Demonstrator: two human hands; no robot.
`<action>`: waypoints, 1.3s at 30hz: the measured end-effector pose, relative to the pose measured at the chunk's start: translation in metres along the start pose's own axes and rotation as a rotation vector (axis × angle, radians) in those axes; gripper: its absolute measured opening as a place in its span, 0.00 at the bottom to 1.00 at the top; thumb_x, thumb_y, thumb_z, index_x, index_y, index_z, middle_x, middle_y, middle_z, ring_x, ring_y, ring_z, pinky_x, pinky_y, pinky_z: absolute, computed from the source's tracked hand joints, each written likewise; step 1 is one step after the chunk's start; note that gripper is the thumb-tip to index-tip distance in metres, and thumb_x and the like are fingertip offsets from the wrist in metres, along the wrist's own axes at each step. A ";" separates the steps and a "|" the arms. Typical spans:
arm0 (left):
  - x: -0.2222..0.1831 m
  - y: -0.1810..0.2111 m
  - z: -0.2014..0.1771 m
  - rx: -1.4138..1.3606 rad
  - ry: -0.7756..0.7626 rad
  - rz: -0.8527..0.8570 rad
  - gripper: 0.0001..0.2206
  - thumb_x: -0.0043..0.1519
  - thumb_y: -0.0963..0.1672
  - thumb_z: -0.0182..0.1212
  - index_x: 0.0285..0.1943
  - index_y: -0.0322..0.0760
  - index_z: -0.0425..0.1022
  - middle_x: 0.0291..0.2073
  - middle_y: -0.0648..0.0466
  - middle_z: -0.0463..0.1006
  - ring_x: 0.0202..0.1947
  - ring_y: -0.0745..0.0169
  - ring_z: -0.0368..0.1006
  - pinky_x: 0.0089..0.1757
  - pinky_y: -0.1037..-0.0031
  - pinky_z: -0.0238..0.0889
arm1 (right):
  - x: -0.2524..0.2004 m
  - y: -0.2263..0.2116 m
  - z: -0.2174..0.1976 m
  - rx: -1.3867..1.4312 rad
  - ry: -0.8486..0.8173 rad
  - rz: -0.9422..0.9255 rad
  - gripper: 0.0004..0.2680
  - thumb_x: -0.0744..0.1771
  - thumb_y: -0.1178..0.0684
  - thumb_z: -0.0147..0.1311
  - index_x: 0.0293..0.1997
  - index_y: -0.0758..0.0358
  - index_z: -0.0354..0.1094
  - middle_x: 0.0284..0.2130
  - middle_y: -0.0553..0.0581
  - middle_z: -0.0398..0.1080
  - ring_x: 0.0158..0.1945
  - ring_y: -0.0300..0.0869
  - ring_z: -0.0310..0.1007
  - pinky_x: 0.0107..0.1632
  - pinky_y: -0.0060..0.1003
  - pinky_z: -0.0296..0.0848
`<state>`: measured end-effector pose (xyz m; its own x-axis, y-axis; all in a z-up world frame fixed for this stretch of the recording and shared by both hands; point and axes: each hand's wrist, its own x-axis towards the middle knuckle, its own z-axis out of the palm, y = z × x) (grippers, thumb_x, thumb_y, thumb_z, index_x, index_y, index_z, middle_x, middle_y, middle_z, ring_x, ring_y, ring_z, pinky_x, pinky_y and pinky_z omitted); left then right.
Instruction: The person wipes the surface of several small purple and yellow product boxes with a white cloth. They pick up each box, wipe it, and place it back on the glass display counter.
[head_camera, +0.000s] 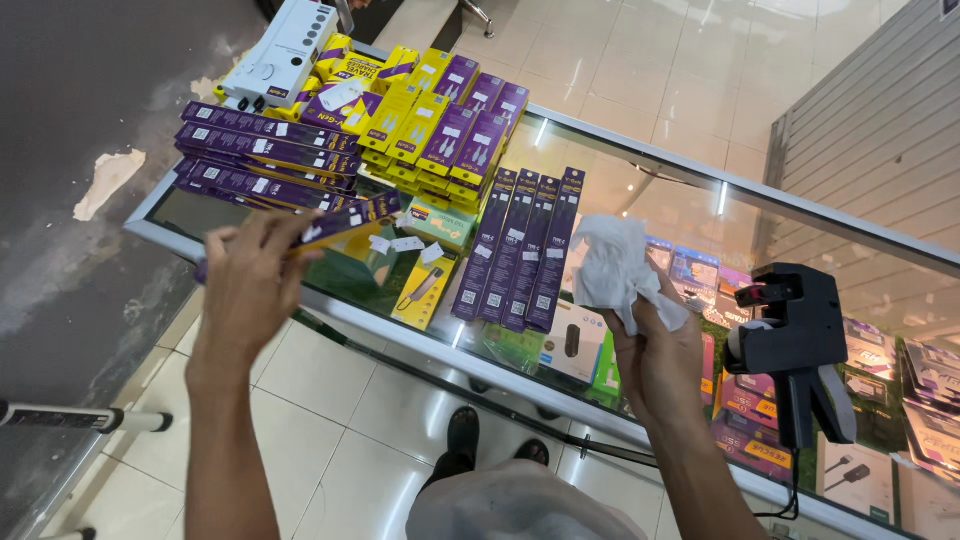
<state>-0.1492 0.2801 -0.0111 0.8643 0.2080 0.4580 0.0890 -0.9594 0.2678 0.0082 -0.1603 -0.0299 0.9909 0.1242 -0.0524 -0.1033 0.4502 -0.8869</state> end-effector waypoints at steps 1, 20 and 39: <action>0.005 -0.021 -0.006 0.181 0.015 0.022 0.22 0.75 0.45 0.69 0.80 0.55 0.80 0.60 0.49 0.82 0.58 0.43 0.82 0.65 0.47 0.59 | 0.002 0.007 -0.005 -0.023 -0.022 0.002 0.25 0.72 0.68 0.41 0.85 0.75 0.54 0.76 0.81 0.65 0.78 0.64 0.68 0.77 0.65 0.73; 0.042 -0.009 0.048 0.515 0.122 -0.045 0.23 0.77 0.42 0.71 0.83 0.52 0.82 0.59 0.52 0.84 0.58 0.56 0.80 0.57 0.65 0.65 | -0.007 0.027 0.047 -0.286 -0.228 0.162 0.23 0.73 0.67 0.45 0.83 0.72 0.65 0.66 0.78 0.77 0.63 0.51 0.78 0.66 0.54 0.82; 0.090 0.280 0.153 -0.109 -0.281 -0.267 0.30 0.69 0.42 0.73 0.79 0.18 0.69 0.55 0.39 0.81 0.58 0.44 0.78 0.53 0.57 0.75 | 0.051 -0.013 -0.007 -0.120 0.084 -0.083 0.21 0.74 0.66 0.47 0.82 0.73 0.61 0.71 0.75 0.70 0.73 0.58 0.76 0.74 0.57 0.80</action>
<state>0.0298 0.0008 -0.0247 0.9210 0.3725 0.1142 0.2889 -0.8496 0.4413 0.0602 -0.1659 -0.0239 0.9998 0.0143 -0.0103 -0.0146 0.3465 -0.9379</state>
